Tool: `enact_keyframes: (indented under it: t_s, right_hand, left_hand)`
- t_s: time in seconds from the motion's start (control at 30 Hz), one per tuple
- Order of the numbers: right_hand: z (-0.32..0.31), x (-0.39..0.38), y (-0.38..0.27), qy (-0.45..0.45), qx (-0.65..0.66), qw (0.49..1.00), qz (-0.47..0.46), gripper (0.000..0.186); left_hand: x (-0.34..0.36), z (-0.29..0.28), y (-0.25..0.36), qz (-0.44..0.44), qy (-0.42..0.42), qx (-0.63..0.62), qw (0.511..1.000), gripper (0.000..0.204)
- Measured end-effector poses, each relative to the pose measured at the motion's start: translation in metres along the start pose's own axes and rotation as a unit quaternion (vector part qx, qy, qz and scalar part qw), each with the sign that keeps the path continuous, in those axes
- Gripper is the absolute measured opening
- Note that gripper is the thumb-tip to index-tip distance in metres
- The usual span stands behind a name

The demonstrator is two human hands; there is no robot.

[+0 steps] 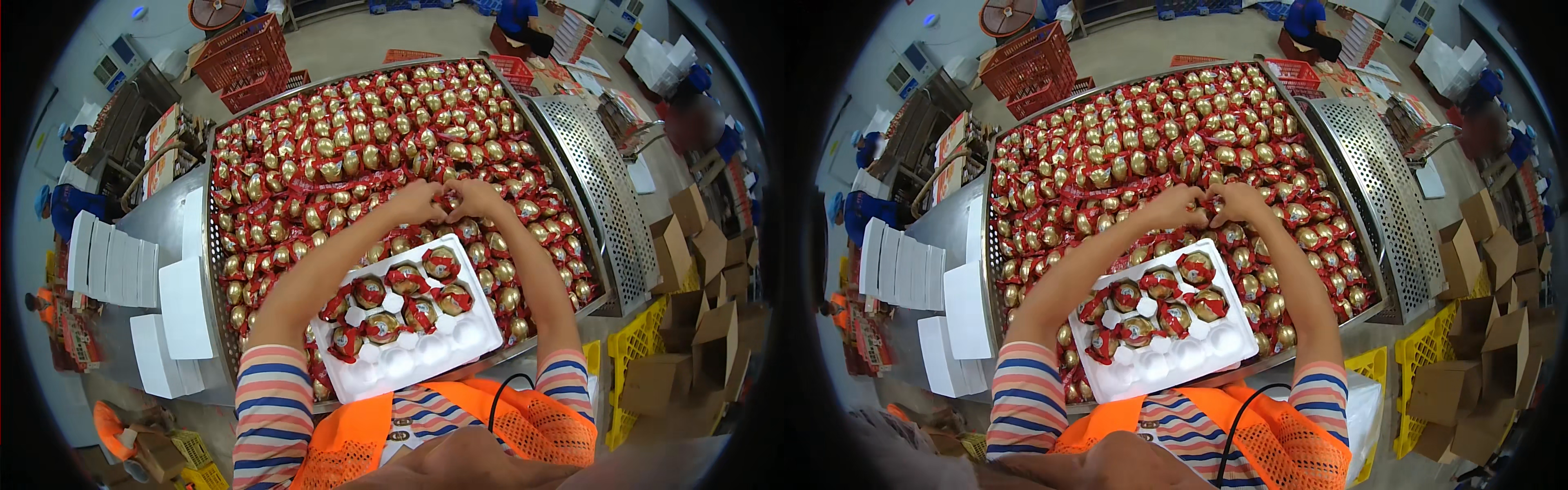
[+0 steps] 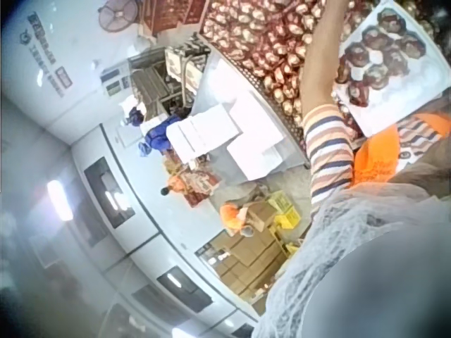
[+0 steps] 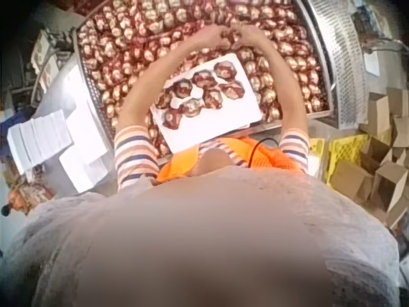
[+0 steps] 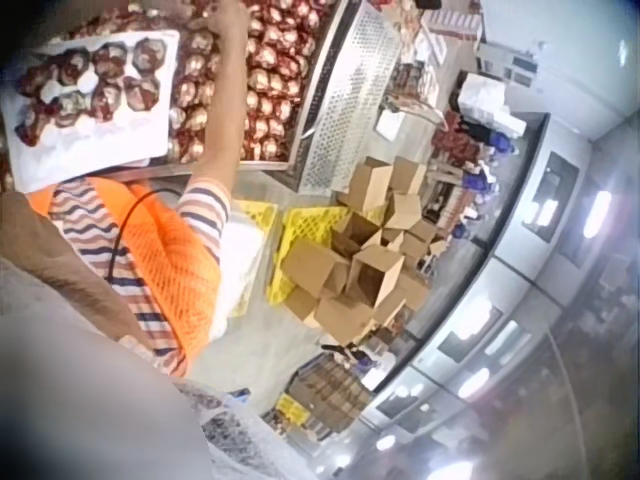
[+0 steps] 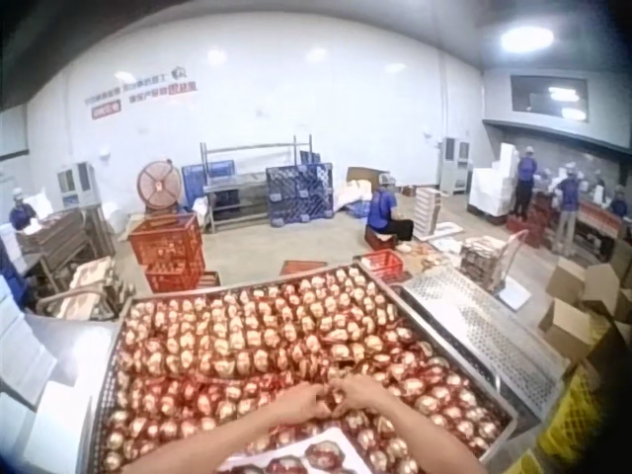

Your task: Packaging gold-foil-wrapped chocolates into white trays and then placing those trays into white boxes.

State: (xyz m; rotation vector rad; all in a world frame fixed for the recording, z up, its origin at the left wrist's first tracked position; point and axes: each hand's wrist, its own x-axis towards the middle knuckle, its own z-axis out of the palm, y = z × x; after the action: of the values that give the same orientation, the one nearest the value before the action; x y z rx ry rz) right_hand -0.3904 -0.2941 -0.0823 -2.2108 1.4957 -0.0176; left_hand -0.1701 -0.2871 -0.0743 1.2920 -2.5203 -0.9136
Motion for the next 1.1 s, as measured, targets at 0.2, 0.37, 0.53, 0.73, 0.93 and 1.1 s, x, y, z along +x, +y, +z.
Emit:
enact_keyframes:
  t_s: [0.2,0.37,0.53,0.73,0.93,1.1]
  right_hand:
    - [-0.002,-0.027,0.009,0.047,0.199,0.979,0.005,0.069]
    - [0.018,-0.048,0.010,0.135,0.288,0.948,-0.030,0.059]
    - [0.035,-0.056,0.012,0.229,0.280,0.932,-0.039,0.043]
    - [0.042,-0.061,-0.004,0.304,0.103,0.941,-0.106,0.039]
    - [0.042,-0.057,-0.007,0.357,0.082,0.922,-0.128,0.042]
    - [0.054,-0.052,0.019,0.334,0.337,0.880,0.001,0.042]
  left_hand:
    - [0.017,0.041,-0.023,-0.062,0.034,-0.034,0.997,0.066]
    - [-0.037,-0.020,-0.028,-0.090,0.007,-0.396,0.914,0.043]
    - [-0.120,-0.080,0.006,-0.036,0.047,-0.692,0.719,0.054]
    - [-0.194,-0.073,0.024,0.001,0.099,-0.768,0.632,0.045]
    - [-0.242,-0.051,0.048,-0.030,0.135,-0.842,0.521,0.041]
    - [-0.277,-0.033,0.059,-0.056,0.197,-0.863,0.462,0.040]
